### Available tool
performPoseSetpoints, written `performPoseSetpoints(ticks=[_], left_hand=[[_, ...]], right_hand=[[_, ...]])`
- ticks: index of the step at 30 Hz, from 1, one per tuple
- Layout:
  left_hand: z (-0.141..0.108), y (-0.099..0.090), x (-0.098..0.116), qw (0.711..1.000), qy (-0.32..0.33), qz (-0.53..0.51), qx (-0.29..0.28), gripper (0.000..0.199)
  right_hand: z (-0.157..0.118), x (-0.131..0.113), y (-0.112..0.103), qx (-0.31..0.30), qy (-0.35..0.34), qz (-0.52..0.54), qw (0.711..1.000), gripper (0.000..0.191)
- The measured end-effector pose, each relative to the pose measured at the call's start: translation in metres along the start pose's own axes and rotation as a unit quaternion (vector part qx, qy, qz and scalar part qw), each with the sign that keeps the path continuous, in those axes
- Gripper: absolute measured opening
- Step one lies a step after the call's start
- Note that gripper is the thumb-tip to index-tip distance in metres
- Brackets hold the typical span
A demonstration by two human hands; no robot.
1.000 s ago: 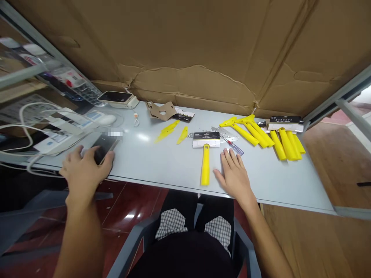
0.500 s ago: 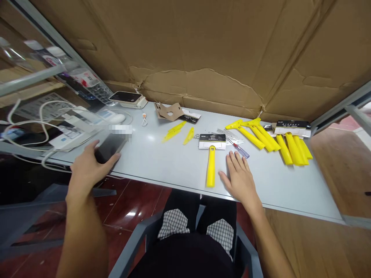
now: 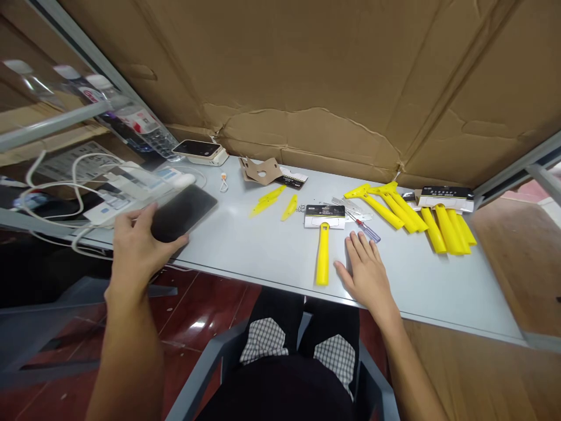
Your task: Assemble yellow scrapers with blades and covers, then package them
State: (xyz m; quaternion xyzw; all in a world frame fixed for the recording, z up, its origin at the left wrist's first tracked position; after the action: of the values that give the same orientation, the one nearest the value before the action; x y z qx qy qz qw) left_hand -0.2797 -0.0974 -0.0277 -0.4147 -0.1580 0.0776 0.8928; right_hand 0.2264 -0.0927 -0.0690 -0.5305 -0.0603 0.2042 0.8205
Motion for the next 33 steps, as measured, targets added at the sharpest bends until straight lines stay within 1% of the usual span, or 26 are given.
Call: performPoseSetpoints(ticks=[4, 5, 9, 11, 13, 16, 19, 22, 26, 30, 33], left_hand=[[0.005, -0.004, -0.001, 0.997, -0.065, 0.031, -0.033, 0.11], [0.005, -0.004, 0.0, 0.996, -0.075, 0.034, -0.033, 0.11], [0.005, -0.001, 0.007, 0.993, -0.111, 0.043, -0.012, 0.096], [0.006, 0.001, 0.01, 0.991, -0.117, 0.056, -0.014, 0.098], [0.007, 0.002, 0.014, 0.991, -0.104, 0.074, -0.031, 0.101], [0.008, 0.004, 0.02, 0.991, -0.065, 0.111, -0.046, 0.098], [0.01, 0.008, 0.024, 0.989, -0.032, 0.138, -0.037, 0.094], [0.012, 0.01, 0.025, 0.989, -0.021, 0.146, -0.033, 0.093], [0.011, 0.008, 0.022, 0.992, -0.002, 0.121, -0.031, 0.086], [0.004, 0.003, 0.021, 0.997, 0.025, 0.065, -0.024, 0.082], [-0.001, -0.001, 0.023, 0.997, 0.043, 0.051, -0.025, 0.081]], right_hand=[[0.0, 0.0, 0.0, -0.004, -0.001, -0.007, 1.0, 0.072], [0.0, 0.0, -0.001, -0.005, -0.001, -0.009, 1.0, 0.072], [0.001, -0.001, -0.001, -0.006, 0.002, -0.01, 1.0, 0.072], [0.0, -0.001, -0.001, -0.004, 0.003, -0.008, 1.0, 0.071], [0.0, -0.001, -0.001, -0.001, 0.002, -0.005, 1.0, 0.072], [0.0, 0.0, -0.001, 0.002, 0.002, 0.0, 1.0, 0.072], [0.0, -0.001, -0.002, -0.001, 0.004, -0.002, 1.0, 0.071], [0.001, -0.002, -0.003, -0.006, 0.004, -0.006, 1.0, 0.071], [0.001, -0.002, -0.002, -0.003, 0.005, -0.005, 1.0, 0.072], [0.0, -0.001, -0.001, 0.003, 0.002, -0.003, 1.0, 0.071], [0.0, 0.0, -0.001, 0.006, 0.001, -0.003, 1.0, 0.071]])
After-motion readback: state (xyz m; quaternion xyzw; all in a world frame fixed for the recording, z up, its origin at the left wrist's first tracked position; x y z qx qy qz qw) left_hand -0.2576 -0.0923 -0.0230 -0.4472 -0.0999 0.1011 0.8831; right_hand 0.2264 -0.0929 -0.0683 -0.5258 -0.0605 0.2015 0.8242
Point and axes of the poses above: each hand's wrist, its own z-axis towards the middle knuckle, its own y-axis out of the palm, x = y × z, the point moved 1 cm from there along z, towards the middle knuckle, and after that the axes turned 14 degrees about x, right-handed, at the moved point
